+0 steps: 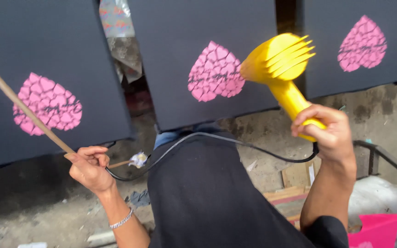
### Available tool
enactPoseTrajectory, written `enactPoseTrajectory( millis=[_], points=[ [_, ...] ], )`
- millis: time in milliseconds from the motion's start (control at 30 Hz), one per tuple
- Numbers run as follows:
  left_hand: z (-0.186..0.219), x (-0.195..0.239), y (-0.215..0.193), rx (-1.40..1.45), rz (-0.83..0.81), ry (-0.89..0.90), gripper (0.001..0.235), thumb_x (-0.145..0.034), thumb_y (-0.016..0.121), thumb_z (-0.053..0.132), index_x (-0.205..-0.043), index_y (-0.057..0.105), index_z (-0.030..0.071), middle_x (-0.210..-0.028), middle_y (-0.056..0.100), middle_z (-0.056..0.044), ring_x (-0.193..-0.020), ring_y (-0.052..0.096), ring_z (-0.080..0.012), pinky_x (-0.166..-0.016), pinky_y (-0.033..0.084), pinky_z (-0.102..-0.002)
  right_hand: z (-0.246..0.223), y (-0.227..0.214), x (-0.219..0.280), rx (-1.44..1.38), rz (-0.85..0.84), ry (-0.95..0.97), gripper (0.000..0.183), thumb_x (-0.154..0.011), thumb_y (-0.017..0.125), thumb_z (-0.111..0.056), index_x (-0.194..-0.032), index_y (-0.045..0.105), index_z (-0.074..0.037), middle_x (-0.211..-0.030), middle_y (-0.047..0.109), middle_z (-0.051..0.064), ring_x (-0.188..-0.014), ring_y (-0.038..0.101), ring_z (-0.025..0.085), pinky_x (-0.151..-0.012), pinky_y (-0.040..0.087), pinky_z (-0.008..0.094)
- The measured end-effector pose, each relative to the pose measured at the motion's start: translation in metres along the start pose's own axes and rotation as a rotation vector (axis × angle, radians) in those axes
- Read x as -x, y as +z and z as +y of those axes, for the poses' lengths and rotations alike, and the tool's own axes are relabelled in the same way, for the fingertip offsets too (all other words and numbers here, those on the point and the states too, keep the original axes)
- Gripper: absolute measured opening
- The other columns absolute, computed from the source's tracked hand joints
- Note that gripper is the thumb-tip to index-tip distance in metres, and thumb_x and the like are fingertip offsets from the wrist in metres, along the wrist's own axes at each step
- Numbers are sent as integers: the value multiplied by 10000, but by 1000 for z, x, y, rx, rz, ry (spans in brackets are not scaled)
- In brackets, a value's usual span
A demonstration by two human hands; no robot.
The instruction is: Using a heat gun to dry screen-printed designs on black t-shirts.
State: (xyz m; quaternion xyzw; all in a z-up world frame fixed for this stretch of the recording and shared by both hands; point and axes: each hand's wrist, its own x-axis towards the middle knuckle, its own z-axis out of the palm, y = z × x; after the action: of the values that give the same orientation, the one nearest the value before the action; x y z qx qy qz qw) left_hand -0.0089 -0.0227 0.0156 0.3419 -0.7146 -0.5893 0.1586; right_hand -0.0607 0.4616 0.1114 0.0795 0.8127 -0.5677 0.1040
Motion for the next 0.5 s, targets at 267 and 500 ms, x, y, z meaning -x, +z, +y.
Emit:
enactPoseTrajectory(
  millis=[267,500],
  points=[
    [1,-54,-94,13,289,44,661,-1111,420,531,-793,646,-2,-475,376,-23,-434,367,-108,-472,311,-242,-39,104,-11,-261,86,-82,108,-773,557,31,-824,550,-63,-738,549,167,-984,741,454,-796,649,489],
    [-25,-152,-231,24,455,121,620,-1115,494,526,-726,545,45,-601,439,-52,-453,399,-149,-486,278,-262,-75,272,-24,-373,-145,-267,106,-790,700,-138,-819,614,-83,-653,574,169,-585,662,280,-643,568,398]
  ],
)
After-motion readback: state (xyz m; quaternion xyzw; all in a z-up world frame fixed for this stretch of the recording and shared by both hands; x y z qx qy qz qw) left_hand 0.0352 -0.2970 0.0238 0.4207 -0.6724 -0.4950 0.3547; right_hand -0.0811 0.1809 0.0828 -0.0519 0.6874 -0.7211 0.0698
